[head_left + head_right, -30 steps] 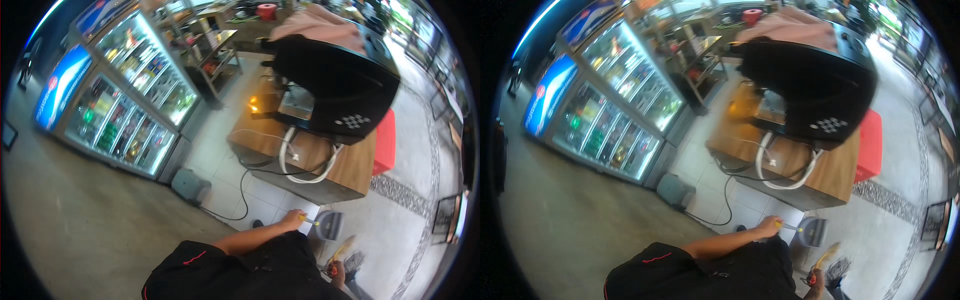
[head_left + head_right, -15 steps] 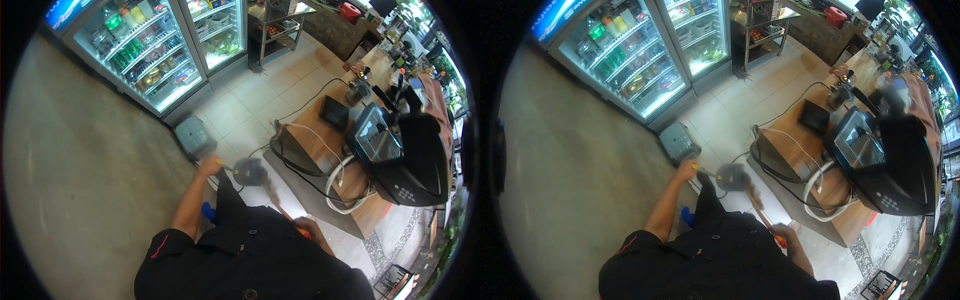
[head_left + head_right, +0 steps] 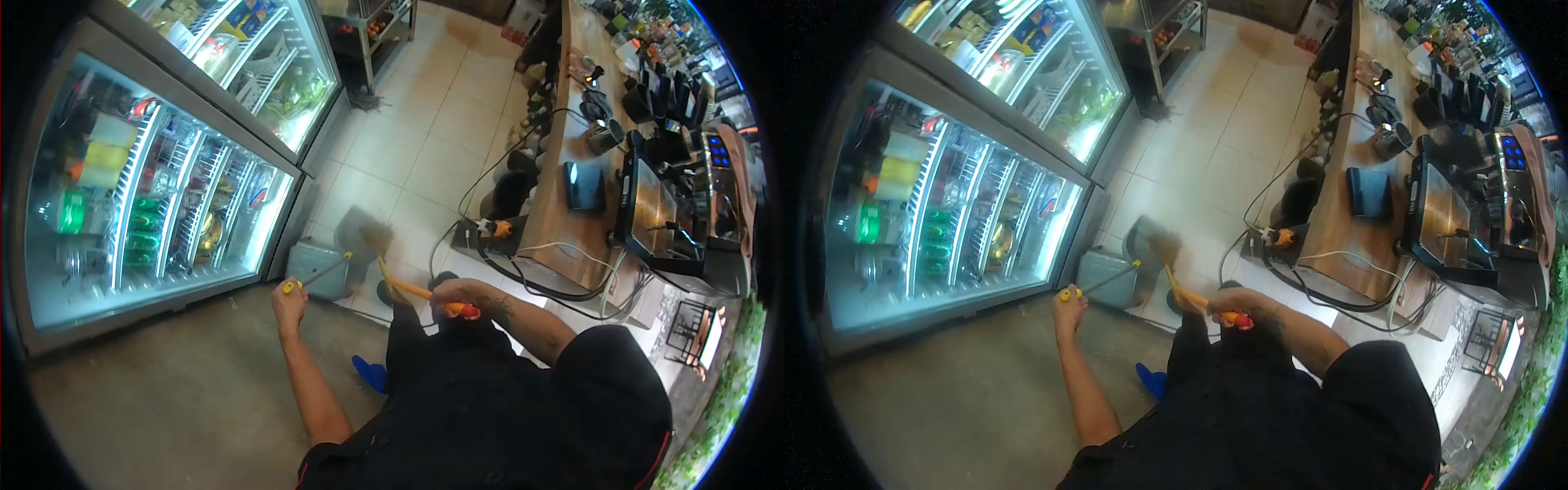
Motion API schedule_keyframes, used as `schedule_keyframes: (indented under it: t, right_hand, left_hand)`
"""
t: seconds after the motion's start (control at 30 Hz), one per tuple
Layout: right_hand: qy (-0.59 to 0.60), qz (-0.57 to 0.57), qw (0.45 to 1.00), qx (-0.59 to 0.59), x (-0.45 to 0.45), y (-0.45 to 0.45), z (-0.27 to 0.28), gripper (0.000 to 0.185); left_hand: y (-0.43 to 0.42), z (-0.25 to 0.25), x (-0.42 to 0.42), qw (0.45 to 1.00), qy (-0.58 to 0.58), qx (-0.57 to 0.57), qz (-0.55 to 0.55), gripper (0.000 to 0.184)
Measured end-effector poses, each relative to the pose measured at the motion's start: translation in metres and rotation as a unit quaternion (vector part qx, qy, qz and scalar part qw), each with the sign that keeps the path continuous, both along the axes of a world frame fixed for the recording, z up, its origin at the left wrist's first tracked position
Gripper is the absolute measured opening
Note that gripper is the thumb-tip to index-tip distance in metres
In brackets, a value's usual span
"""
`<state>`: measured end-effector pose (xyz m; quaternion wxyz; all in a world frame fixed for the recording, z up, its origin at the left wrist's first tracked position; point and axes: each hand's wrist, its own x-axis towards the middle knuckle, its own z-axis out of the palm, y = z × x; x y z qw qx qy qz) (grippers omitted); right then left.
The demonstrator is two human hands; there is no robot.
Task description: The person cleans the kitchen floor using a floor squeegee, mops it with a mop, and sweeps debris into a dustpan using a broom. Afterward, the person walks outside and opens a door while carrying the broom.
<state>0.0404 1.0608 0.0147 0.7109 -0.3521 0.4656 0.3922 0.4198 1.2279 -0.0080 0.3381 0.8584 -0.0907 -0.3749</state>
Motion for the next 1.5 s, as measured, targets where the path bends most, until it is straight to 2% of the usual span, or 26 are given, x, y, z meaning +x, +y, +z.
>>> schedule_keyframes:
  t: [0.23,0.3,0.37,0.4,0.43,0.47,0.5,0.53,0.57,0.6,0.63,0.7,0.73,0.83,0.87,0.9,0.97,1.03,1.07,1.13,1.17,1.23,1.27,1.33,1.4,1.5]
  right_hand:
    - [0.04,-0.149,0.988,0.009,0.012,-0.033,-0.034,0.021]
    - [-0.012,-0.018,0.999,0.028,0.026,-0.078,-0.062,0.017]
    - [-0.089,-0.042,0.992,0.084,0.04,-0.113,-0.156,0.016]
    - [-0.228,-0.11,0.966,0.054,0.037,-0.131,-0.224,0.014]
    - [-0.387,-0.175,0.904,-0.051,0.046,-0.163,-0.253,0.014]
    - [-0.549,-0.236,0.773,-0.215,0.056,-0.195,-0.279,0.016]
    - [-0.629,-0.282,0.632,-0.354,0.065,-0.227,-0.305,0.02]
    - [-0.643,-0.351,0.498,-0.464,0.091,-0.247,-0.383,0.017]
    - [-0.72,-0.032,0.538,-0.437,0.083,-0.322,-0.453,0.014]
    - [-0.585,0.068,0.726,-0.355,0.092,-0.369,-0.41,0.014]
    - [-0.19,0.21,0.93,-0.234,0.124,-0.415,-0.308,0.015]
    - [0.012,0.291,0.948,-0.125,0.159,-0.485,-0.261,0.019]
    - [0.143,0.221,0.96,-0.099,0.163,-0.5,-0.28,0.021]
    - [0.109,0.272,0.947,-0.136,0.155,-0.543,-0.258,0.025]
    - [0.052,0.305,0.916,-0.255,0.145,-0.542,-0.226,0.027]
    - [0.056,0.297,0.918,-0.256,0.134,-0.534,-0.221,0.027]
    - [0.062,-0.041,0.917,-0.391,0.102,-0.508,-0.228,0.02]
    - [0.014,-0.119,0.886,-0.449,0.075,-0.446,-0.245,0.024]
    - [0.022,-0.26,0.885,-0.385,0.064,-0.405,-0.228,0.032]
    - [0.02,-0.359,0.857,-0.369,0.053,-0.319,-0.193,0.029]
    - [0.061,-0.335,0.895,-0.287,0.058,-0.309,-0.113,0.024]
    - [0.135,-0.53,0.819,-0.174,0.073,-0.264,-0.053,0.025]
    - [0.143,-0.541,0.81,-0.177,0.079,-0.262,-0.056,0.025]
    - [0.201,-0.628,0.749,-0.059,0.098,-0.249,-0.092,0.028]
    - [0.077,-0.688,0.721,-0.027,0.095,-0.264,-0.195,0.017]
    - [-0.144,-0.826,0.539,-0.077,0.117,-0.359,-0.344,0.012]
  left_hand:
    - [-0.041,-0.035,0.053,0.977,0.121,-0.107,0.139,0.044]
    - [-0.069,-0.019,0.052,0.966,0.116,-0.136,0.186,0.045]
    - [-0.103,-0.004,0.045,0.972,0.104,-0.118,0.175,0.045]
    - [-0.121,0.003,0.041,0.973,0.087,-0.127,0.172,0.046]
    - [-0.144,0.009,0.038,0.974,0.071,-0.135,0.167,0.047]
    - [-0.169,0.017,0.037,0.977,0.068,-0.125,0.156,0.047]
    - [-0.188,0.028,0.034,0.979,0.044,-0.128,0.153,0.048]
    - [-0.2,0.041,0.028,0.979,0.018,-0.127,0.156,0.048]
    - [-0.211,0.053,0.024,0.981,0.009,-0.111,0.156,0.048]
    - [-0.228,0.063,0.021,0.982,-0.001,-0.11,0.153,0.049]
    - [-0.243,0.068,0.019,0.982,-0.011,-0.115,0.15,0.049]
    - [-0.265,0.075,0.016,0.982,-0.025,-0.113,0.146,0.049]
    - [-0.275,0.077,0.017,0.982,-0.027,-0.117,0.145,0.048]
    - [-0.308,0.074,0.027,0.986,-0.018,-0.124,0.113,0.048]
    - [-0.322,0.07,0.031,0.986,-0.016,-0.128,0.106,0.048]
    - [-0.335,0.065,0.036,0.986,-0.01,-0.131,0.099,0.048]
    - [-0.357,0.053,0.046,0.988,0.007,-0.137,0.078,0.047]
    - [-0.385,0.035,0.056,0.986,0.03,-0.152,0.055,0.047]
    - [-0.404,0.025,0.06,0.985,0.045,-0.16,0.04,0.047]
    - [-0.436,0.007,0.068,0.984,0.073,-0.161,0.026,0.049]
    - [-0.452,-0.002,0.077,0.984,0.086,-0.157,0.01,0.051]
    - [-0.485,-0.02,0.089,0.982,0.108,-0.155,-0.021,0.052]
    - [-0.503,-0.025,0.094,0.982,0.117,-0.144,-0.038,0.053]
    - [-0.527,-0.021,0.109,0.982,0.124,-0.124,-0.064,0.053]
    - [-0.553,-0.015,0.117,0.979,0.148,-0.119,-0.07,0.054]
    - [-0.578,0.004,0.125,0.981,0.146,-0.085,-0.094,0.055]
